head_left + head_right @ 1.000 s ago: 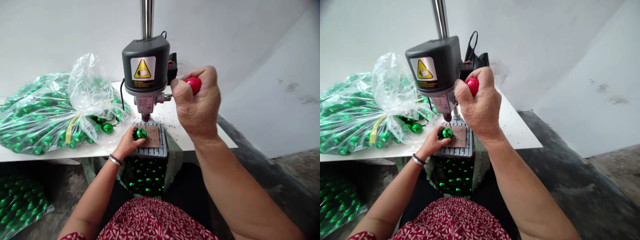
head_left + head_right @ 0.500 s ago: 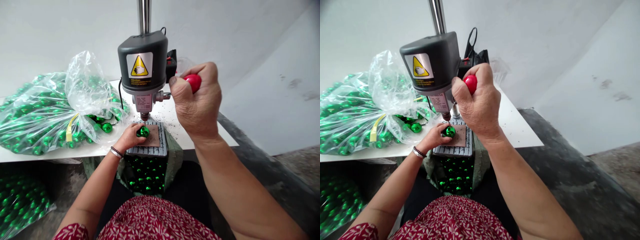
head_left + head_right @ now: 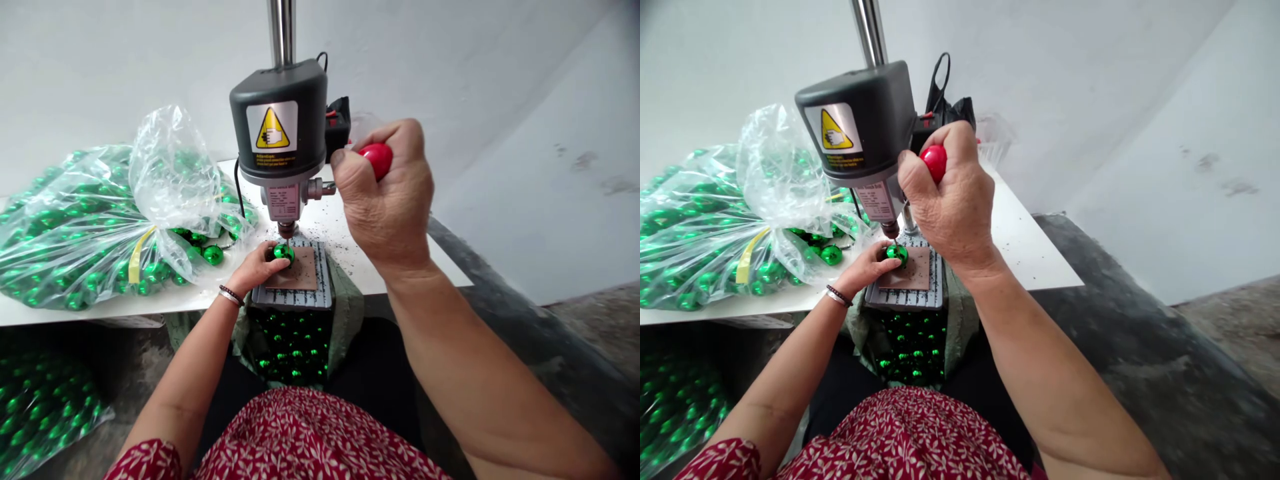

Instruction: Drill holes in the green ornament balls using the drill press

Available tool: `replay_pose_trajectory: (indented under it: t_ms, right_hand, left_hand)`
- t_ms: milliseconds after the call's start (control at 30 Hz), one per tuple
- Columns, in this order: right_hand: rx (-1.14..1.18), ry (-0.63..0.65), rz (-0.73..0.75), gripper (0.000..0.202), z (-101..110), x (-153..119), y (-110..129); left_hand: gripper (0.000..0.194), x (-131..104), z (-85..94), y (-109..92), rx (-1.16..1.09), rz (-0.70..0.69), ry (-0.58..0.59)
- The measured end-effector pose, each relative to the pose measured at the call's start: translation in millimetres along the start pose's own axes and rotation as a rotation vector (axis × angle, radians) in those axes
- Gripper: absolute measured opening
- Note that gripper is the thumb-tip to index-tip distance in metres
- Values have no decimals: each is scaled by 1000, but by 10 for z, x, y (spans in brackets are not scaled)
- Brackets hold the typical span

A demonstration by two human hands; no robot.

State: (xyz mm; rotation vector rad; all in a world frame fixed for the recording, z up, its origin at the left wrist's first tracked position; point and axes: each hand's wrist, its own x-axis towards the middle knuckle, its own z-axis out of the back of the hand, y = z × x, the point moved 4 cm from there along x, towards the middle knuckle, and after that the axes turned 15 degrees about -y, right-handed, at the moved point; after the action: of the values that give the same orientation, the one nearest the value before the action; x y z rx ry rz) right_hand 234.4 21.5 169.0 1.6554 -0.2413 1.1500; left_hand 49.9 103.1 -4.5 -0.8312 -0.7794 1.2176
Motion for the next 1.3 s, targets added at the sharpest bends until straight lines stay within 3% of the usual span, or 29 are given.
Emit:
replay_pose_trajectory:
  t_ms: [133, 333, 533, 833, 1300]
  right_hand:
    - [-49, 6, -3, 24, 11, 2, -7]
    - [-38, 5, 19, 24, 11, 4, -3]
    - [3, 0, -6, 24, 7, -5, -7]
    - [-15, -23, -50, 23, 24, 0, 14]
    - [-62, -63, 25, 17, 133, -216, -6]
  left_hand:
    - [53, 24, 0, -8, -9, 3, 0]
    - [63, -25, -27, 41, -44, -5, -32]
    - [62, -120, -67, -105, 97, -90, -58]
    - [68, -167, -121, -174, 144, -60, -40]
    - [64, -185, -142, -123, 77, -57, -49]
